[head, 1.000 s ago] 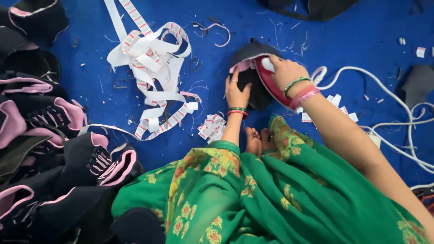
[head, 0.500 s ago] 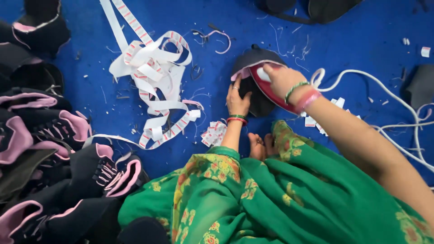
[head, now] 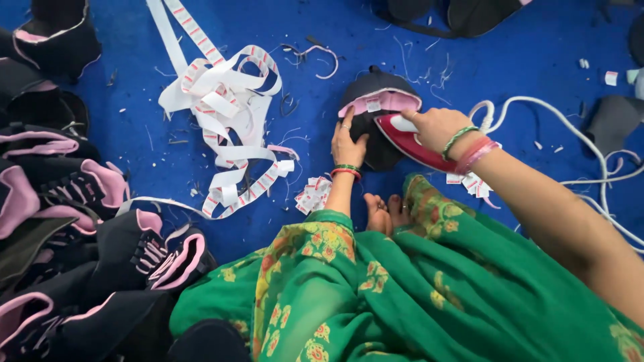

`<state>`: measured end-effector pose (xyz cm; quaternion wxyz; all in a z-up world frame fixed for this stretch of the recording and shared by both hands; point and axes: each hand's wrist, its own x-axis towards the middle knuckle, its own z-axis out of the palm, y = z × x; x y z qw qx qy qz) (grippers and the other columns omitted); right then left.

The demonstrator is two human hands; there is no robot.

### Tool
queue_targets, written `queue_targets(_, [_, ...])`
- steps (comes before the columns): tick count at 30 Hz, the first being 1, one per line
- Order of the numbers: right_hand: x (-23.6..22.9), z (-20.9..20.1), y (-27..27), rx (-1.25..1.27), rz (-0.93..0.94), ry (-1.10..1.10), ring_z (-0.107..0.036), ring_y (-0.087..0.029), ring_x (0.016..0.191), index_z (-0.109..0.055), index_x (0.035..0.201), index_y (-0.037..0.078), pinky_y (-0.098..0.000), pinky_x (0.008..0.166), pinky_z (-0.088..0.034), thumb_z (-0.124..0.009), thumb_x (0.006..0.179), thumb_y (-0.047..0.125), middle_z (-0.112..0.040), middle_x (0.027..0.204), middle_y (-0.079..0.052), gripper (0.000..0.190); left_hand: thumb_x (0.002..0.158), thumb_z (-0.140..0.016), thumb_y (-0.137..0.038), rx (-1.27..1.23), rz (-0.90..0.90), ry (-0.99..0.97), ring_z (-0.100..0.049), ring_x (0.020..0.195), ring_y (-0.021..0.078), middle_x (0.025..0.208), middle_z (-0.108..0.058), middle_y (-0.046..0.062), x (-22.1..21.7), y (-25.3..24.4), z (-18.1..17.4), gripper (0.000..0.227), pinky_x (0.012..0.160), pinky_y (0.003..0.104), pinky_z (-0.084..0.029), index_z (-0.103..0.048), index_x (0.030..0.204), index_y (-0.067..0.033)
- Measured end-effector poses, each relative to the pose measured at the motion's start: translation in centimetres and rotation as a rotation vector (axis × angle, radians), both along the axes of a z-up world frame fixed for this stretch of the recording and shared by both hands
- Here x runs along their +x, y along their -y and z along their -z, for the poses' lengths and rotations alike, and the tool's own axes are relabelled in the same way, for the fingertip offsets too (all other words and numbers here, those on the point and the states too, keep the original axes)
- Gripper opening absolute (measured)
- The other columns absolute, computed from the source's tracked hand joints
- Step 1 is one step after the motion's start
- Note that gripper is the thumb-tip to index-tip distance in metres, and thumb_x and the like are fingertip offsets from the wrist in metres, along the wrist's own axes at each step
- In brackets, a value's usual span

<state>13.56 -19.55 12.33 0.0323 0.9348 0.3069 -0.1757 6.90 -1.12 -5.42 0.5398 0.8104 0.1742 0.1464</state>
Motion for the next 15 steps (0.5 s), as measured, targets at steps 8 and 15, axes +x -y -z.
queue_targets(8, [1.1,2.3,-2.7,0.162,0.166,0.056,-0.071,-0.044,0.081,-0.056,0.138,0.019,-0.0543,0.07,-0.057,-0.059,0.091,0.017,-0.073,0.091,-0.024,0.048,0.075,-0.082,-0.008,-0.002,0.016,-0.049,-0.061,0.123,0.0427,0.135,-0.061,0.022,0.1,-0.2,-1.6,0.084,0.102,0.045,-0.051,-0.05,0.15,-0.0296])
queue_targets(15, [1.7,3.2,-4.2,0.229,0.137,0.084,-0.071,-0.044,0.082,-0.055,0.133,0.011,-0.0545,0.069,-0.056,-0.052,0.095,0.012,-0.072,0.092,-0.025,0.038,0.073,-0.081,-0.008,-0.014,0.031,0.009,-0.063,0.121,0.0405,0.133,-0.064,0.02,0.5,-0.3,-1.3,0.082,0.102,0.044,-0.052,-0.052,0.148,-0.0271])
